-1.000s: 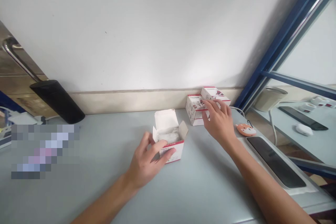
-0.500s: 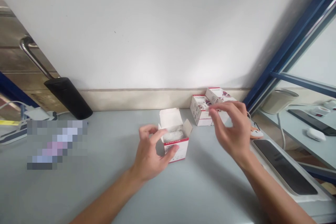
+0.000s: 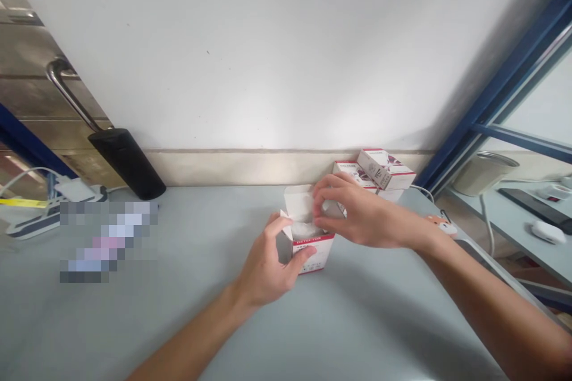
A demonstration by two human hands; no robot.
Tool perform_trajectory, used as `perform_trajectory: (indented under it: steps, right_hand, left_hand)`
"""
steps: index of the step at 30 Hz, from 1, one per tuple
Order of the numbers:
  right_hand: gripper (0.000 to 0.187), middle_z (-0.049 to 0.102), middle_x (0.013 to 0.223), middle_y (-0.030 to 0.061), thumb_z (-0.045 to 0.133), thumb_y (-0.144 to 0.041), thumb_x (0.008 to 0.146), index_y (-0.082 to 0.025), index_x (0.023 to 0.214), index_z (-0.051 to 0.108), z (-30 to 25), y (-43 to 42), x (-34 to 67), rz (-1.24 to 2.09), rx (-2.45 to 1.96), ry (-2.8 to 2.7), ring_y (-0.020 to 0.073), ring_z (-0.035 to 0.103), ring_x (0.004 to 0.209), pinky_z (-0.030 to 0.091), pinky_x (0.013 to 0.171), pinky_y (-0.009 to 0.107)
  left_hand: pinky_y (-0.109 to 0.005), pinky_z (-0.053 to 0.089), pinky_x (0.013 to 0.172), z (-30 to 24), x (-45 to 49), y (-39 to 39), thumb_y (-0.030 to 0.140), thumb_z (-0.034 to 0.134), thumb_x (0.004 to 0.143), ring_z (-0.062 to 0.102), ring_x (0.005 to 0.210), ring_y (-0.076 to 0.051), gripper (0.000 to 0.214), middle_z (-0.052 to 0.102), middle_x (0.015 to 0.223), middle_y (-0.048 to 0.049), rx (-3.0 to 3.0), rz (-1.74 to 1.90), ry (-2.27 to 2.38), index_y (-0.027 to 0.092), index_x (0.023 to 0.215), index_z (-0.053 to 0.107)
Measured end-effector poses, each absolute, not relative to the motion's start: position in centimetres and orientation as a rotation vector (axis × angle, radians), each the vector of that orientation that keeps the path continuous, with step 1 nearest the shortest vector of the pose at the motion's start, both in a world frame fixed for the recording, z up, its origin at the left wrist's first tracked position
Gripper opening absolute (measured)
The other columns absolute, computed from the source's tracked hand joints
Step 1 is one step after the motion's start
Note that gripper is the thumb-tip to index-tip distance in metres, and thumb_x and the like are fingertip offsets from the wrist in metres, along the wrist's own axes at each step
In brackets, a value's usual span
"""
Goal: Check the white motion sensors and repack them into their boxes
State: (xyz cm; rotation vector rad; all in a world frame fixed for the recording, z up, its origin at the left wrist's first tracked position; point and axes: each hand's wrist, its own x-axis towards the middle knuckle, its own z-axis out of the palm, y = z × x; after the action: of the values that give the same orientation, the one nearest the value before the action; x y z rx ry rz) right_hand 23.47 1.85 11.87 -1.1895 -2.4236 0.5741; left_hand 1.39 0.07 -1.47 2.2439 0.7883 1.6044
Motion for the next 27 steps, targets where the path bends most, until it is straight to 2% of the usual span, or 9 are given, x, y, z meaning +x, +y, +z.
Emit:
perform_trajectory:
  steps: [2, 4, 7, 10, 15, 19, 22, 25, 27]
  right_hand:
    - [0.024, 0.061, 0.122, 0.0052, 0.067, -0.033, 0.092, -0.029, 0.115, 0.062, 11.7, 2.1, 23.6, 0.706, -1.222, -2.387, 0.0253, 0.06, 0.112, 0.053, 0.097, 0.044]
    - [0.034, 0.058, 0.128, 0.0055, 0.066, -0.036, 0.093, -0.031, 0.125, 0.056, 11.1, 2.3, 23.7, 0.867, -1.238, -2.29, 0.0245, 0.06, 0.115, 0.055, 0.096, 0.041]
    - [0.039, 0.055, 0.133, 0.0068, 0.068, -0.036, 0.092, -0.033, 0.128, 0.054, 10.2, 2.5, 23.9, 1.159, -1.209, -2.09, 0.0256, 0.057, 0.124, 0.058, 0.091, 0.038]
    - [0.05, 0.053, 0.134, 0.0092, 0.069, -0.027, 0.088, -0.033, 0.135, 0.054, 9.6, 2.8, 24.0, 1.359, -1.139, -1.932, 0.0272, 0.056, 0.127, 0.06, 0.086, 0.037]
    - [0.062, 0.056, 0.13, 0.0095, 0.067, -0.016, 0.084, -0.034, 0.141, 0.055, 9.1, 2.7, 24.0, 1.342, -1.091, -1.894, 0.0254, 0.063, 0.116, 0.062, 0.085, 0.039]
    - [0.064, 0.059, 0.128, 0.009, 0.071, -0.019, 0.083, -0.036, 0.142, 0.055, 8.6, 1.8, 23.5, 1.197, -1.132, -1.916, 0.0248, 0.065, 0.112, 0.062, 0.08, 0.037]
    - [0.062, 0.056, 0.129, 0.0079, 0.073, -0.031, 0.087, -0.036, 0.144, 0.049, 7.3, 1.0, 22.7, 1.169, -1.173, -1.688, 0.0217, 0.065, 0.104, 0.06, 0.078, 0.035]
    - [0.042, 0.055, 0.12, 0.0037, 0.066, -0.048, 0.096, -0.033, 0.132, 0.05, 5.0, 0.2, 21.8, 1.053, -1.135, -1.407, 0.0159, 0.06, 0.087, 0.055, 0.072, 0.029]
    - [0.029, 0.055, 0.108, 0.0014, 0.059, -0.051, 0.1, -0.029, 0.118, 0.052, 3.6, -0.2, 21.4, 1.002, -1.053, -1.35, 0.0149, 0.055, 0.082, 0.051, 0.07, 0.028]
  left_hand:
    - [-0.031, 0.05, 0.075, -1.3, 1.5, 0.0, 0.016, 0.073, 0.09, 0.057, 0.085, -0.016, 0.063, 0.055, 0.103, -0.0012, 2.232, 1.614, 0.777, 0.029, 0.14, 0.036]
    - [-0.032, 0.051, 0.075, -1.1, 1.6, 0.0, 0.017, 0.072, 0.091, 0.058, 0.085, -0.016, 0.06, 0.056, 0.104, -0.0015, 2.21, 1.593, 0.786, 0.029, 0.138, 0.037]
    - [-0.033, 0.051, 0.076, -0.9, 1.6, 0.0, 0.019, 0.071, 0.092, 0.059, 0.086, -0.017, 0.056, 0.057, 0.104, -0.002, 2.2, 1.571, 0.803, 0.028, 0.137, 0.038]
    - [-0.034, 0.052, 0.076, -0.9, 1.5, 0.0, 0.019, 0.07, 0.093, 0.059, 0.086, -0.018, 0.055, 0.057, 0.102, -0.0022, 2.236, 1.581, 0.799, 0.028, 0.136, 0.038]
    - [-0.035, 0.053, 0.077, -0.9, 1.5, 0.1, 0.018, 0.07, 0.093, 0.059, 0.087, -0.018, 0.055, 0.057, 0.104, -0.0032, 2.207, 1.561, 0.789, 0.028, 0.137, 0.037]
    - [-0.034, 0.052, 0.076, -1.0, 1.4, 0.3, 0.017, 0.069, 0.093, 0.059, 0.087, -0.018, 0.057, 0.056, 0.105, -0.003, 2.229, 1.571, 0.752, 0.028, 0.138, 0.035]
    - [-0.033, 0.052, 0.077, -1.2, 1.4, 0.4, 0.015, 0.068, 0.093, 0.061, 0.088, -0.017, 0.058, 0.057, 0.106, -0.0026, 2.204, 1.566, 0.761, 0.029, 0.138, 0.034]
    - [-0.033, 0.052, 0.078, -1.5, 1.3, 0.3, 0.014, 0.069, 0.093, 0.062, 0.087, -0.017, 0.058, 0.059, 0.106, -0.0024, 2.165, 1.567, 0.811, 0.029, 0.138, 0.034]
    - [-0.033, 0.051, 0.077, -1.6, 1.4, 0.2, 0.013, 0.07, 0.092, 0.062, 0.085, -0.016, 0.059, 0.059, 0.104, -0.0018, 2.176, 1.592, 0.804, 0.028, 0.137, 0.035]
